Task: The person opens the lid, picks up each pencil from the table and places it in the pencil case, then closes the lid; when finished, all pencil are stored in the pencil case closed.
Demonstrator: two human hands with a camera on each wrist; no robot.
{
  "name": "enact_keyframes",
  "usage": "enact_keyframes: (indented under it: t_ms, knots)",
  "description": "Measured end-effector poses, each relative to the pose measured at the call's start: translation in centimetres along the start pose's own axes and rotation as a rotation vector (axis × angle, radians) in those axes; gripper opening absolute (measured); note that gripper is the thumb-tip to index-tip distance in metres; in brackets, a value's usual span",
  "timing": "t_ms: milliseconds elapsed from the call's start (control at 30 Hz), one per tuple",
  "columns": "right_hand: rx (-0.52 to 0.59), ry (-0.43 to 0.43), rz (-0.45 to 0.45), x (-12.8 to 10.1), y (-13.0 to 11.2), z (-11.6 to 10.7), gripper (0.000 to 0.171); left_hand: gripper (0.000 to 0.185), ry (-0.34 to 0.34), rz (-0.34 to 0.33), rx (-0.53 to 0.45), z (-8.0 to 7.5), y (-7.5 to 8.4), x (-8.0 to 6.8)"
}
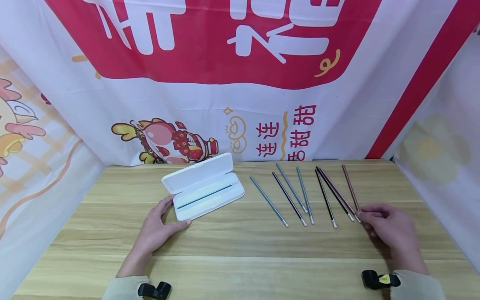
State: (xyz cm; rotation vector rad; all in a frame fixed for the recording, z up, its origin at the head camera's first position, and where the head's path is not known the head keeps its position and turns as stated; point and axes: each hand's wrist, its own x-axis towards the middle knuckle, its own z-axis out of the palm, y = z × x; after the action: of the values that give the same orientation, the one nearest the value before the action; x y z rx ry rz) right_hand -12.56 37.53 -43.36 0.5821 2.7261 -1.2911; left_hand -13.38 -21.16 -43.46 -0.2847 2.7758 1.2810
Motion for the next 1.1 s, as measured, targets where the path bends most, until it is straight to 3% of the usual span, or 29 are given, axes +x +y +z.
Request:
enact_keyframes:
  t_ms: [267,667,967,1100]
  knots:
    - [-0.072,-0.011,0.082,0.4,-0.7,0.0,0.059,0.098,0.006,0.000,0.000,0.0,-0.1,0.0]
    - [-0.114,-0.026,0.108,0.5,-0.6,-0.6,0.051,0.099,0.005,0.009,0.004,0.0,0.0,0.0]
    - [-0.322,-0.027,0.039,0.3,-0.8,-1.1,0.046,0.099,-0.002,0.008,0.002,0.0,-0.1,0.1]
    - [-0.302,-0.032,0.028,0.5,-0.5,-1.2,0.046,0.100,-0.006,0.000,-0.001,0.0,-0.2,0.1]
